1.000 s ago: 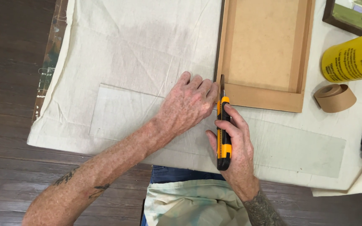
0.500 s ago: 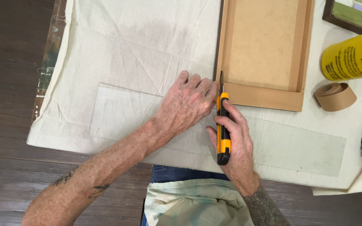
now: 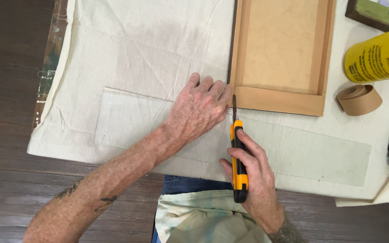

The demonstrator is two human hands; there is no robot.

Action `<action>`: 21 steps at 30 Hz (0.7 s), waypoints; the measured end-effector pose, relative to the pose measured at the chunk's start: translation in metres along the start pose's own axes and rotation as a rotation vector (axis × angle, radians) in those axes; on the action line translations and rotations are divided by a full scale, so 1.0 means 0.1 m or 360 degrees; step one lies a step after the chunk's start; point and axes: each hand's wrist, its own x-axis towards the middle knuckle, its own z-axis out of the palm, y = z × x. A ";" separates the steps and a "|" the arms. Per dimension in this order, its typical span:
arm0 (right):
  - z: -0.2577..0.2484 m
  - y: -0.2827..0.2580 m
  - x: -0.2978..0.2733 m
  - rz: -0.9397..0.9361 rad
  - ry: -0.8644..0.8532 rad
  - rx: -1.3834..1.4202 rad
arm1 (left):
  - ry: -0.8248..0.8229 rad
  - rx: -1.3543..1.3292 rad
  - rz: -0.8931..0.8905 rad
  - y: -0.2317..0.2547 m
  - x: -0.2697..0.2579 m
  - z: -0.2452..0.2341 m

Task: Applying adhesive finishing strips and liquid finish to a wooden tray using a utility knife and brush

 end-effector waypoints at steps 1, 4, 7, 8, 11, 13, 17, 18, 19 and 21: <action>0.00 -0.01 0.01 0.0003 0.0004 0.0000 | 0.0000 -0.0001 0.0005 0.00 0.00 -0.01; -0.05 -0.03 0.00 -0.0001 0.0018 0.0052 | 0.0020 0.0023 0.0014 0.01 0.01 -0.02; -0.20 0.02 -0.13 0.0158 0.0156 0.0161 | -0.0027 -0.0025 0.0021 -0.03 -0.01 0.00; -0.28 0.05 -0.18 0.0114 0.0220 0.0169 | -0.0124 -0.0016 0.0023 -0.07 -0.02 0.01; -0.46 0.21 -0.34 0.0065 0.0348 0.0136 | -0.0237 -0.0044 0.0028 -0.18 -0.01 -0.05; -0.55 0.31 -0.45 0.0078 0.0408 0.0089 | -0.0261 -0.0097 0.0035 -0.22 0.03 -0.12; -0.74 0.49 -0.53 0.0151 0.0411 0.0022 | -0.0544 -0.0139 0.0021 -0.27 0.34 -0.22; -0.82 0.55 -0.56 0.0158 0.0420 -0.0010 | -0.0515 -0.0088 0.0033 -0.24 0.48 -0.20; -0.87 0.64 -0.57 0.0190 0.0443 -0.0033 | -0.0510 -0.0114 0.0071 -0.12 0.69 -0.17; -0.97 0.81 -0.58 0.0163 0.0420 -0.0067 | -0.0333 -0.0677 0.0146 0.11 1.12 -0.14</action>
